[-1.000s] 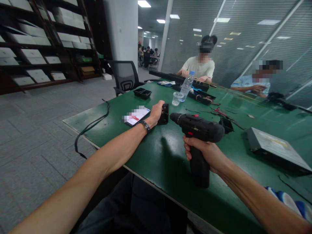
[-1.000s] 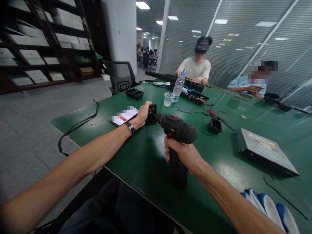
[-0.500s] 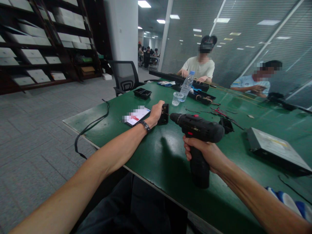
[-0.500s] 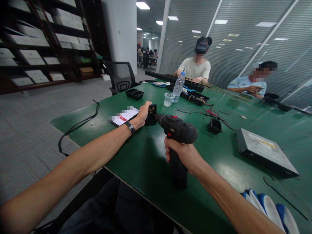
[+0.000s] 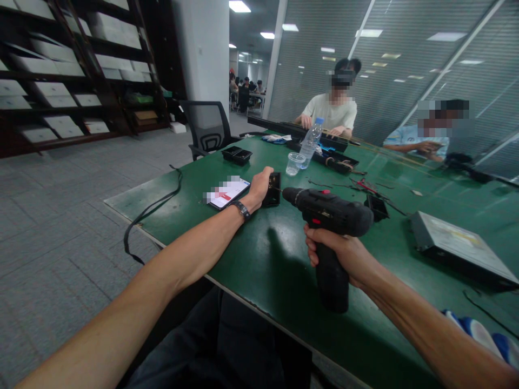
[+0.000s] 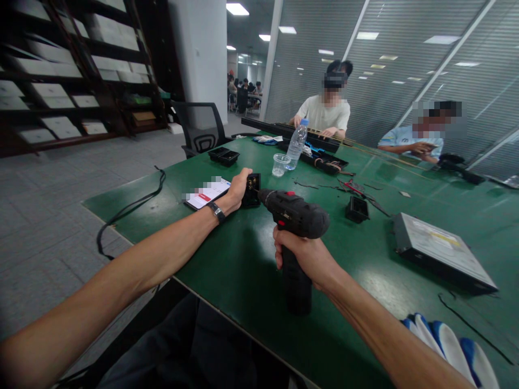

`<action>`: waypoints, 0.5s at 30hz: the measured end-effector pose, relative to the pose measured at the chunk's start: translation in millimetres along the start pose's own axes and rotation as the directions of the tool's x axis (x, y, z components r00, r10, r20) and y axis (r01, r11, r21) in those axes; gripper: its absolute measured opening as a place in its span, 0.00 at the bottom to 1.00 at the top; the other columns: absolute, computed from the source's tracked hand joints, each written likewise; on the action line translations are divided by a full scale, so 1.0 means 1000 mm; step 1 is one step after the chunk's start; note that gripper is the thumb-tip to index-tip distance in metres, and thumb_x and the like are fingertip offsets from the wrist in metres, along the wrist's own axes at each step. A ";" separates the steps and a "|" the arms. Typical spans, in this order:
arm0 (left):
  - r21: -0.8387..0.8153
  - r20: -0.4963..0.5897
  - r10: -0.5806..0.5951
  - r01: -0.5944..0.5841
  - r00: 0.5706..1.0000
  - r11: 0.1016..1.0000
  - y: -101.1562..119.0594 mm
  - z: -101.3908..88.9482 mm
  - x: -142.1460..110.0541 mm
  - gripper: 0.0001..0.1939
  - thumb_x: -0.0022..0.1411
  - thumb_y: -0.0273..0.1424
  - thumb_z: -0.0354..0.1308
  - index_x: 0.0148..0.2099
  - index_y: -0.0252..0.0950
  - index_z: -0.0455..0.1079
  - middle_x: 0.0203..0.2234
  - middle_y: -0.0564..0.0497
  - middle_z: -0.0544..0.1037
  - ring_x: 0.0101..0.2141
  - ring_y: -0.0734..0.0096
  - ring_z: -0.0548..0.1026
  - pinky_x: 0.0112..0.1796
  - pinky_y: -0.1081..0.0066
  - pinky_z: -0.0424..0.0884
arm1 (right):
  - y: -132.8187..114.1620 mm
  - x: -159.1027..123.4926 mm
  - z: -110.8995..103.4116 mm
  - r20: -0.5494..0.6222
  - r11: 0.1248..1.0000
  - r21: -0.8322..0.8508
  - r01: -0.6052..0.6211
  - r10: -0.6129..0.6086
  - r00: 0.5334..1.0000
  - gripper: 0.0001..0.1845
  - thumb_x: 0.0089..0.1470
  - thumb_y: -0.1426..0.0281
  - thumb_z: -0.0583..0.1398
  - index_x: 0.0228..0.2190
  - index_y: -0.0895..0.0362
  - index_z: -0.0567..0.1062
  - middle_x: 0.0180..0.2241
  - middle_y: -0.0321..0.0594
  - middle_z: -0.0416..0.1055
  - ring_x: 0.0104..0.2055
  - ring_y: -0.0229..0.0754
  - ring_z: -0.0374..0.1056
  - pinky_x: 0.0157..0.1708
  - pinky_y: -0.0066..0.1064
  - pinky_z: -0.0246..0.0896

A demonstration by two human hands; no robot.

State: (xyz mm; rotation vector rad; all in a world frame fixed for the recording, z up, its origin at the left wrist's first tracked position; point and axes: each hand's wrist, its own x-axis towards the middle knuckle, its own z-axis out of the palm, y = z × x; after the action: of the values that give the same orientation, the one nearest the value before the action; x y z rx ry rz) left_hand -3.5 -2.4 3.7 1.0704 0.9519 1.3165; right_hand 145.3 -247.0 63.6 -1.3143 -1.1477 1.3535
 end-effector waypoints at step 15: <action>-0.017 0.008 -0.001 0.001 1.000 1.000 0.004 0.000 -0.005 0.19 0.74 0.41 0.61 0.30 0.42 0.66 0.25 0.55 0.69 0.29 0.67 0.65 0.33 0.66 0.61 | -0.002 -0.001 0.000 -0.003 1.000 0.003 0.001 -0.001 1.000 0.24 0.48 0.56 0.80 0.30 0.56 0.77 0.25 0.33 0.71 0.22 0.38 0.69 0.25 0.30 0.71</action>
State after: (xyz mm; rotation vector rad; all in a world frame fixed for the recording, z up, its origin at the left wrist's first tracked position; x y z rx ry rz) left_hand -4.3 -7.1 7.0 1.0610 0.9336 1.3168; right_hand 145.3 -247.7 65.4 -1.3127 -1.1439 1.3522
